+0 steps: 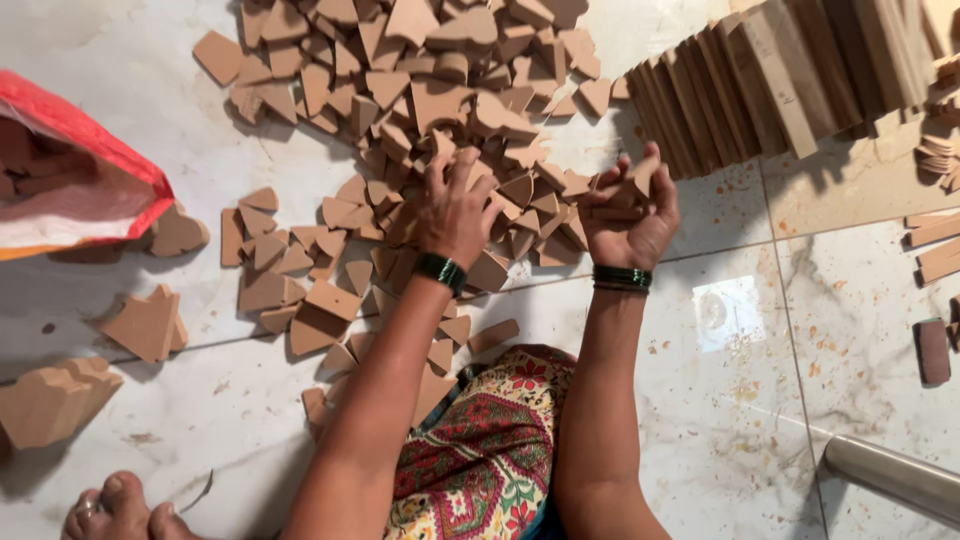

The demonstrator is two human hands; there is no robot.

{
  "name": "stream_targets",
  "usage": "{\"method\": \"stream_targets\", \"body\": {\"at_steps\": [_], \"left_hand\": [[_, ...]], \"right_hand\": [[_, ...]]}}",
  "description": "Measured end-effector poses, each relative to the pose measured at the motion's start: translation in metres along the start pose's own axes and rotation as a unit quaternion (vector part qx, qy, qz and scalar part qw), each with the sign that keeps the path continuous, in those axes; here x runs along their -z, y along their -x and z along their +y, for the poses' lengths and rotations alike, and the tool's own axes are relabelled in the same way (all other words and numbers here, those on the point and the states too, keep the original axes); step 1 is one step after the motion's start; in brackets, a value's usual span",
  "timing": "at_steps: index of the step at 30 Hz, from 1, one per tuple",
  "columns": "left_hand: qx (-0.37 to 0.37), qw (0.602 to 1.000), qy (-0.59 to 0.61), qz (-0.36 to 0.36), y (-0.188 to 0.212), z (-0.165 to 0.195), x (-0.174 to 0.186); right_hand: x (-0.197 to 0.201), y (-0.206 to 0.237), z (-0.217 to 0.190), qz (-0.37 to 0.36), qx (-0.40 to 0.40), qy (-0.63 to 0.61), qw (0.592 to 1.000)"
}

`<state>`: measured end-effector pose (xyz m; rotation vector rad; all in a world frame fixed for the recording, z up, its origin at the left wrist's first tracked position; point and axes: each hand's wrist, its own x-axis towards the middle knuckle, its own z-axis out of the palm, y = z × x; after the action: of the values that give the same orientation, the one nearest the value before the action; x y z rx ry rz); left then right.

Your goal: The person sits on the floor and sorts small brown cardboard pieces by shape. They pick pieces from a large pile, separate them into smaller stacks, and place some into a red and white sack. The person handles the pieces by hand without using tools.

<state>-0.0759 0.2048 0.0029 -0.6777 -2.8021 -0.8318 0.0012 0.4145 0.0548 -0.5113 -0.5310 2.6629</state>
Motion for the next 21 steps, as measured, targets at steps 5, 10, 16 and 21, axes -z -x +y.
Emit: {"method": "stream_targets", "body": {"at_steps": [5, 10, 16, 21], "left_hand": [[0.023, 1.000, -0.009, 0.009, 0.056, -0.026, 0.023], [0.169, 0.964, 0.204, 0.017, 0.100, -0.050, 0.049], [0.097, 0.975, 0.161, 0.121, 0.098, -0.043, 0.050], [-0.031, 0.983, 0.144, 0.113, 0.050, -0.021, 0.026]], "right_hand": [[0.000, -0.002, 0.003, -0.031, -0.035, 0.004, 0.999], [-0.009, 0.000, 0.003, -0.010, -0.042, -0.034, 0.999], [-0.017, 0.006, 0.010, -0.038, -0.045, 0.015, 0.998], [-0.023, 0.003, 0.011, 0.000, -0.013, 0.052, 0.999]]}}
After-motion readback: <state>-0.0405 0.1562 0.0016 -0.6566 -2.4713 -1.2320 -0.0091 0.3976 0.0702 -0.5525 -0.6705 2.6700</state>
